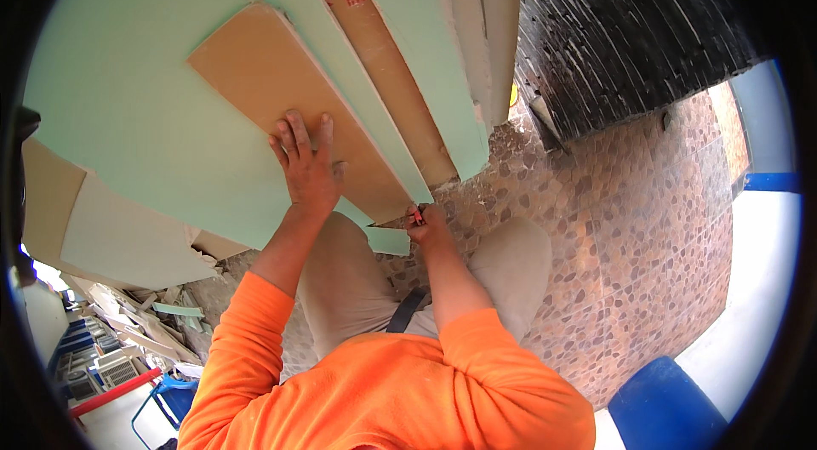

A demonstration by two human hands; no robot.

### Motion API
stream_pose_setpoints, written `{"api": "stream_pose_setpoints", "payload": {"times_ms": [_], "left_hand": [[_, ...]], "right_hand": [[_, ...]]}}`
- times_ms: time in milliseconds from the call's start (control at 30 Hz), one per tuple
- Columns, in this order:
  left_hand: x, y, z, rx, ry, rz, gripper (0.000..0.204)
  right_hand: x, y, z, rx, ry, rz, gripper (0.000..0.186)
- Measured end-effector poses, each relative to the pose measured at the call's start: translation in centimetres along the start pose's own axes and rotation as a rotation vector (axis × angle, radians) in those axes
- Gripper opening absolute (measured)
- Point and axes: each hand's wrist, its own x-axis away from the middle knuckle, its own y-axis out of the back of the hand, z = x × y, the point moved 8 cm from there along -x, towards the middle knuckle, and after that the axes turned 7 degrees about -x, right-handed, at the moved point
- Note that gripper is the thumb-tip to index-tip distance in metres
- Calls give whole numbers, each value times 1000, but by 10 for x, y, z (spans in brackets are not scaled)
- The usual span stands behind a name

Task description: The person measures and cuts a large sheet of drywall using a utility knife and tape measure. They score the board, snap it, and trim the edges to fit a wall section, then carry the cut piece indoors.

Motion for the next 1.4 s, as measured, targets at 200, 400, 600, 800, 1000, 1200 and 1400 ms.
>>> {"api": "stream_pose_setpoints", "payload": {"times_ms": [200,400,600,800,1000,1200,1400], "left_hand": [[3,-6,4,47,41,17,104],[0,-8,5,-5,27,28,109],[-1,-6,6,52,58,118,96],[-2,1,5,46,51,65,91],[1,-5,6,-11,45,-14,89],[1,0,4,-50,15,-10,107],[1,0,4,30,43,178,104]], "right_hand": [[34,-32,-7,30,-76,78,16],[80,-82,-20,25,-167,257,17],[129,-137,-33,46,-112,349,17],[195,-211,-51,61,-168,486,17],[288,-239,-41,437,47,657,22],[332,-291,-37,1145,1200,739,45],[350,-333,-60,1437,1838,662,55]]}}
